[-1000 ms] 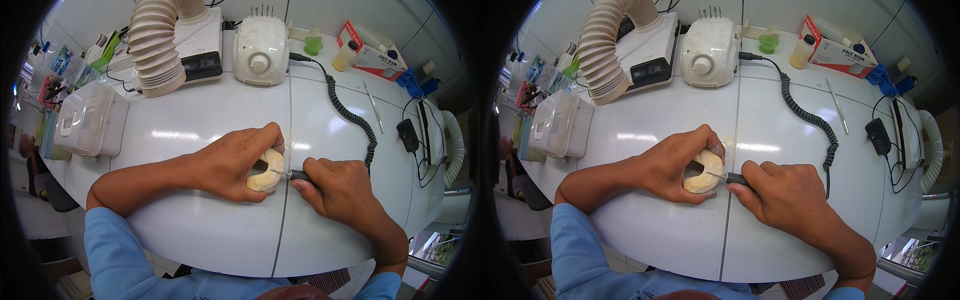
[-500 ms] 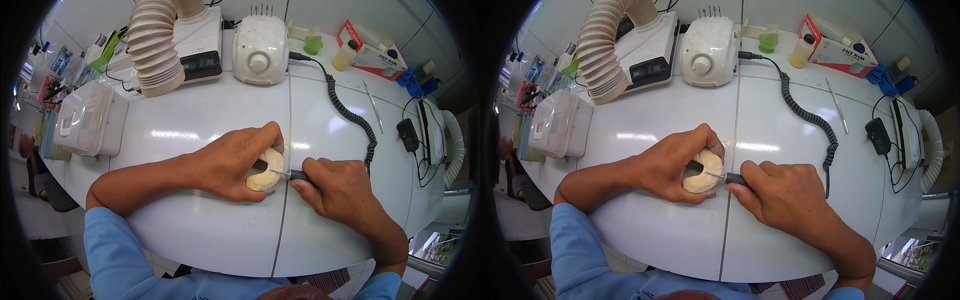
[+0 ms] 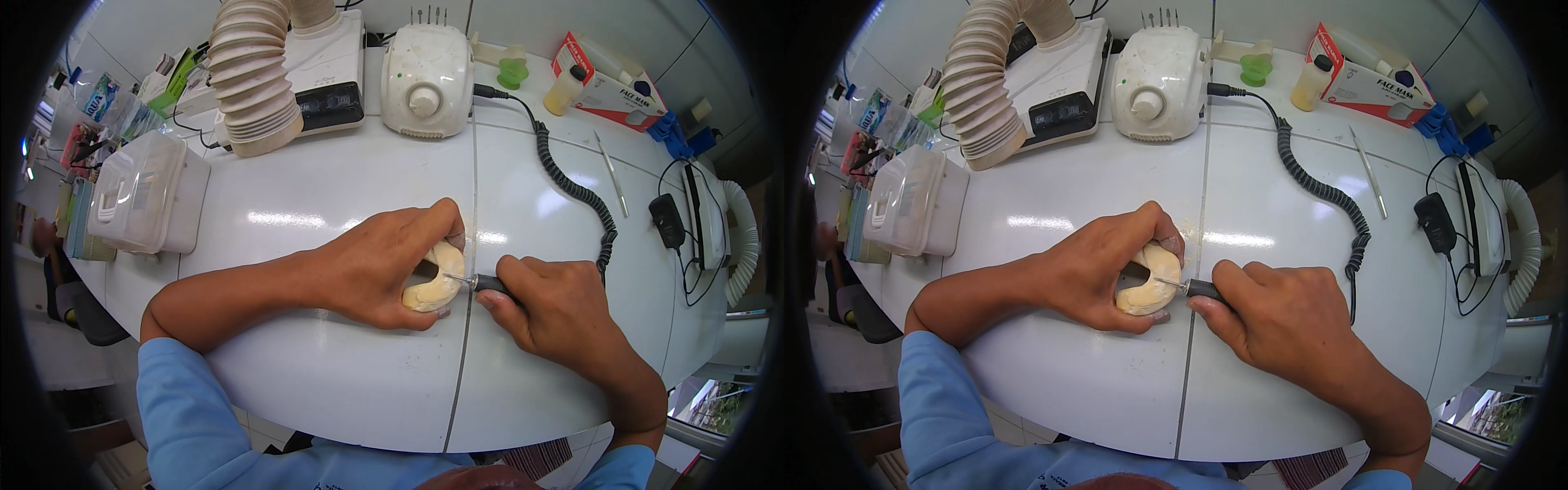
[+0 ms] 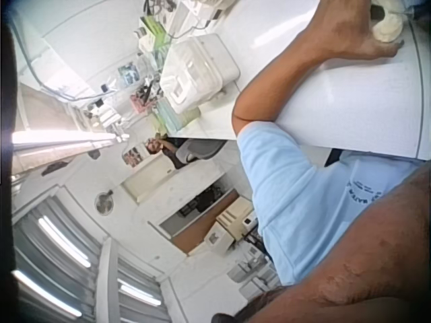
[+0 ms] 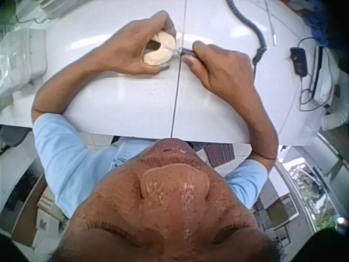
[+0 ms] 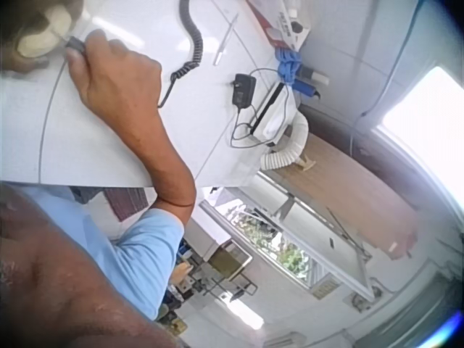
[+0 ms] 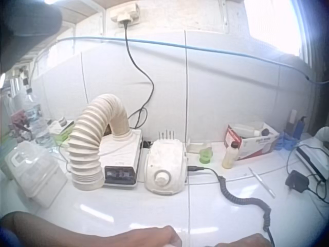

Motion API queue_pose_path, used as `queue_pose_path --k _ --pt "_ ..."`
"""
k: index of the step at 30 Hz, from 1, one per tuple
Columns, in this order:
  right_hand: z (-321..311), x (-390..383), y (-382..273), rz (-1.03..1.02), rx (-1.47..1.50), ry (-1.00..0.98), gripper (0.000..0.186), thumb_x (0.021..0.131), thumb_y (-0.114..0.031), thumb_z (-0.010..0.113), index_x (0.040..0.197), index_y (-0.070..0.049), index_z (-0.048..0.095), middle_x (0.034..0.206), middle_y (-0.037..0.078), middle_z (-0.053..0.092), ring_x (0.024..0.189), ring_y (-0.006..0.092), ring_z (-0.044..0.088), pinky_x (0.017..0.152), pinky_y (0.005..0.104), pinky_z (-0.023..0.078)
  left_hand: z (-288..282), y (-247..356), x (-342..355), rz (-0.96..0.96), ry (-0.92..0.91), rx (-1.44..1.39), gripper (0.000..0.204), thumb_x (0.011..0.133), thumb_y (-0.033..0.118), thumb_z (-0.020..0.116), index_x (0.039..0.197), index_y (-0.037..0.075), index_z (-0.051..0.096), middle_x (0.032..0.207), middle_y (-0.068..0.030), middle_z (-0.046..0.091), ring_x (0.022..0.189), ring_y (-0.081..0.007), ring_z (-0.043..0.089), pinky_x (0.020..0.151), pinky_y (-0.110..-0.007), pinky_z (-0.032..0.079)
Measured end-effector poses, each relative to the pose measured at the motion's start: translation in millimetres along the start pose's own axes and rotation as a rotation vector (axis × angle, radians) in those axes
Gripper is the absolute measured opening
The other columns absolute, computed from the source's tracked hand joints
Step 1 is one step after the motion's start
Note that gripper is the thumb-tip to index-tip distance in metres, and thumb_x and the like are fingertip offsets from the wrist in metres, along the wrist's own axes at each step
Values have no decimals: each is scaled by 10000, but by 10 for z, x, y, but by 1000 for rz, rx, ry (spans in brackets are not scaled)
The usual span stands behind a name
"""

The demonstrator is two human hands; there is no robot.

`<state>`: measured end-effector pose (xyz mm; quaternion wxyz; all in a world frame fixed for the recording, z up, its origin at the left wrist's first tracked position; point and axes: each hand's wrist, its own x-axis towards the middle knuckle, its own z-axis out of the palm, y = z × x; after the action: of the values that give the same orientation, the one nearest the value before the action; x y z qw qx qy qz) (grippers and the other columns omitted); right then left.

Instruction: The person trims a dental mold using a rotary tool held in their right hand while securing the mold with their left hand.

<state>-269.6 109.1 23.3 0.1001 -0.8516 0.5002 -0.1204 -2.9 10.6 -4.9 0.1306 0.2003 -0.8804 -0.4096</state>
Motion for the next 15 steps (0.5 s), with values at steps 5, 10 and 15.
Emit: queue_pose_path --k 5,10,15 --pt "7 -1 14 -9 1 -17 385 1054 -450 748 902 -110 652 655 45 642 518 277 652 486 423 486 -2 5 4 -11 -4 0 726 749 180 959 1292 37 499 1216 -172 657 1115 -371 722 966 -441 589" --pt "-12 -1 1 -28 -8 -29 381 1053 -443 751 896 -112 646 652 44 637 514 274 648 483 418 482 1 1 1 -1 1 9 725 752 184 957 1294 37 499 1218 -173 658 1112 -374 723 974 -440 587" --pt "18 -3 0 -17 7 12 383 1048 -443 759 893 -112 646 643 43 630 507 272 643 480 415 483 11 -5 2 0 13 4 721 753 185 955 1295 37 502 1215 -169 654 1108 -372 720 976 -440 586"
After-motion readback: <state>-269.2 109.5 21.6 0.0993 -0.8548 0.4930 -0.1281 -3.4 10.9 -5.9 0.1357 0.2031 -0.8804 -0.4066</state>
